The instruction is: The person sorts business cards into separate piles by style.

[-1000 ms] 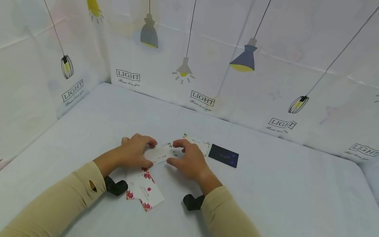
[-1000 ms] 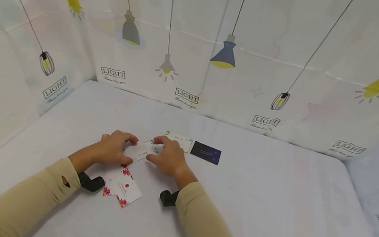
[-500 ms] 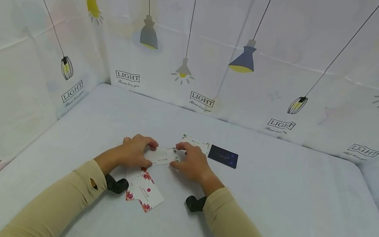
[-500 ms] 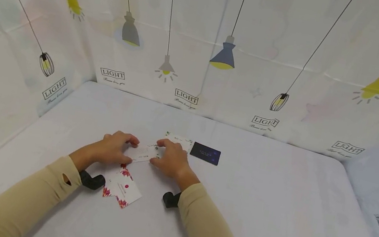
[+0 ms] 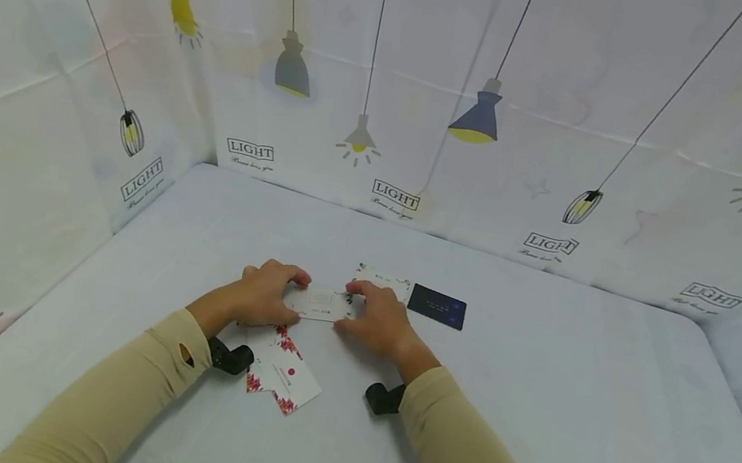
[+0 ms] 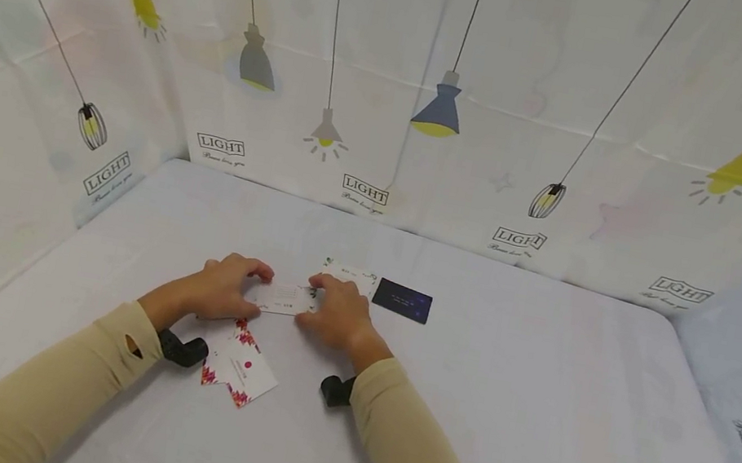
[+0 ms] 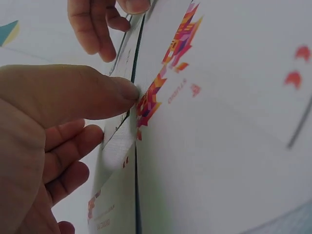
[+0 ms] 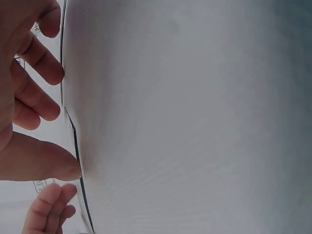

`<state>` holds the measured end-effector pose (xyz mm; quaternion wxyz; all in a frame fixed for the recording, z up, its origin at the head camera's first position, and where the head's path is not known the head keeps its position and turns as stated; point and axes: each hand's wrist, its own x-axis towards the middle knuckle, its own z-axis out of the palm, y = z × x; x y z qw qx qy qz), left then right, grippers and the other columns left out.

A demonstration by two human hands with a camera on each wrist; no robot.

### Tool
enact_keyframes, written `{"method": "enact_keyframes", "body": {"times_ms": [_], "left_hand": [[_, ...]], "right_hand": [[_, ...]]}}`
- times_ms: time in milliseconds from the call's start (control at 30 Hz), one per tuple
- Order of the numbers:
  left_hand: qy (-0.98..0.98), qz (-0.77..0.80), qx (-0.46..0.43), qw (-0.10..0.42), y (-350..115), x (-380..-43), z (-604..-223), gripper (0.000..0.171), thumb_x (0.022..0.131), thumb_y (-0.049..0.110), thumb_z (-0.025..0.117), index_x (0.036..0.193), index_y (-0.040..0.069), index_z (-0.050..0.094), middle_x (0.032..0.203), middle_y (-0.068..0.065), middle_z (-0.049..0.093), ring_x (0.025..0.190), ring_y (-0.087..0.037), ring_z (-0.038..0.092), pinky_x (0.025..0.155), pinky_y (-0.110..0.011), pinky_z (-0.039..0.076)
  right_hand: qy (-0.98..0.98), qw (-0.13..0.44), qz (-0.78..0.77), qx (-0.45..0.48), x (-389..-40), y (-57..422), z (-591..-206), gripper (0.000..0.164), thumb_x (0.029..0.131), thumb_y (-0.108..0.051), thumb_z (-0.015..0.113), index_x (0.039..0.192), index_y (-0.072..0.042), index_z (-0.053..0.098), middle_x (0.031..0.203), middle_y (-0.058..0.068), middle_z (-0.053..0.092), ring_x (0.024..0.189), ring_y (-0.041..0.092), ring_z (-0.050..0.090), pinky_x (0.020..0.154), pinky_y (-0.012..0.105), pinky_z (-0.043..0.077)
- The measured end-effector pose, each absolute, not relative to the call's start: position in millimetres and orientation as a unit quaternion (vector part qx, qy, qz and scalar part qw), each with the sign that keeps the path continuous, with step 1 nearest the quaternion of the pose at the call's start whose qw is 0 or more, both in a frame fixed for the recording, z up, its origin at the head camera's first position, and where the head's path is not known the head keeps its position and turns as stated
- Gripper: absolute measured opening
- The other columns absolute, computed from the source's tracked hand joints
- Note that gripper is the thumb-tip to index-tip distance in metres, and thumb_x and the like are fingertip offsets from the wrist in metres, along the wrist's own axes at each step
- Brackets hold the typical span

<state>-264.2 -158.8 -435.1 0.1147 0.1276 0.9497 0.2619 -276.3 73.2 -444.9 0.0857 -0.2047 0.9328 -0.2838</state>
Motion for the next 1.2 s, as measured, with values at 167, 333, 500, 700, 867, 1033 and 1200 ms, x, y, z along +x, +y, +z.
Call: {"method": "enact_keyframes", "body": {"times_ms": [167, 333, 500, 700, 867, 1033, 1200], "left_hand": [[0.953, 0.245, 0.136, 0.117, -162, -267, -435, 0.055, 0.081, 0.025, 0.076, 0.132, 0.014, 0.059, 0.13, -0.003, 0.057, 0.118, -0.026, 0.045, 0.092, -0.048, 0.031], [0.943, 0.265, 0.161, 0.118, -165, -270, -436, 0.05, 0.083, 0.019, 0.074, 0.13, 0.01, 0.059, 0.122, 0.001, 0.062, 0.123, -0.025, 0.048, 0.096, -0.05, 0.029], [0.942, 0.272, 0.153, 0.122, -165, -269, -435, 0.052, 0.084, 0.019, 0.074, 0.132, 0.011, 0.058, 0.129, -0.003, 0.059, 0.122, -0.026, 0.046, 0.095, -0.05, 0.03], [0.945, 0.262, 0.154, 0.12, -165, -270, -435, 0.054, 0.084, 0.021, 0.075, 0.133, 0.011, 0.057, 0.134, -0.006, 0.055, 0.125, -0.027, 0.043, 0.094, -0.05, 0.03], [0.946, 0.257, 0.156, 0.126, -164, -273, -435, 0.054, 0.083, 0.022, 0.075, 0.132, 0.011, 0.057, 0.129, -0.002, 0.058, 0.125, -0.026, 0.044, 0.096, -0.049, 0.029], [0.94, 0.27, 0.155, 0.137, -163, -276, -438, 0.051, 0.083, 0.021, 0.077, 0.13, 0.011, 0.059, 0.124, 0.002, 0.061, 0.121, -0.023, 0.047, 0.097, -0.049, 0.03], [0.932, 0.286, 0.17, 0.143, -162, -278, -437, 0.047, 0.083, 0.019, 0.077, 0.126, 0.011, 0.061, 0.121, 0.001, 0.063, 0.121, -0.024, 0.049, 0.099, -0.052, 0.029]], "right_hand": [[0.933, 0.083, -0.282, -0.208, -277, 73, -445, 0.059, 0.085, -0.028, 0.079, 0.138, -0.01, 0.058, 0.137, 0.009, 0.058, 0.129, 0.032, 0.048, 0.105, 0.048, 0.038], [0.933, 0.09, -0.28, -0.208, -277, 73, -444, 0.057, 0.086, -0.028, 0.078, 0.137, -0.011, 0.058, 0.137, 0.007, 0.058, 0.128, 0.032, 0.047, 0.106, 0.047, 0.037], [0.931, 0.095, -0.278, -0.214, -277, 72, -444, 0.055, 0.087, -0.026, 0.077, 0.136, -0.009, 0.059, 0.135, 0.004, 0.06, 0.127, 0.03, 0.048, 0.107, 0.045, 0.036], [0.93, 0.089, -0.277, -0.225, -276, 71, -442, 0.051, 0.086, -0.023, 0.077, 0.132, -0.008, 0.06, 0.126, 0.003, 0.063, 0.119, 0.028, 0.05, 0.104, 0.045, 0.037], [0.926, 0.085, -0.28, -0.237, -275, 70, -441, 0.048, 0.086, -0.02, 0.075, 0.129, -0.005, 0.061, 0.115, 0.002, 0.064, 0.111, 0.026, 0.052, 0.102, 0.045, 0.038], [0.93, 0.088, -0.269, -0.235, -275, 71, -441, 0.051, 0.086, -0.022, 0.076, 0.132, -0.005, 0.06, 0.117, 0.004, 0.064, 0.114, 0.027, 0.051, 0.103, 0.046, 0.037], [0.937, 0.088, -0.244, -0.236, -277, 74, -438, 0.052, 0.085, -0.025, 0.076, 0.131, -0.006, 0.06, 0.119, 0.003, 0.064, 0.113, 0.027, 0.052, 0.101, 0.044, 0.039]]}}
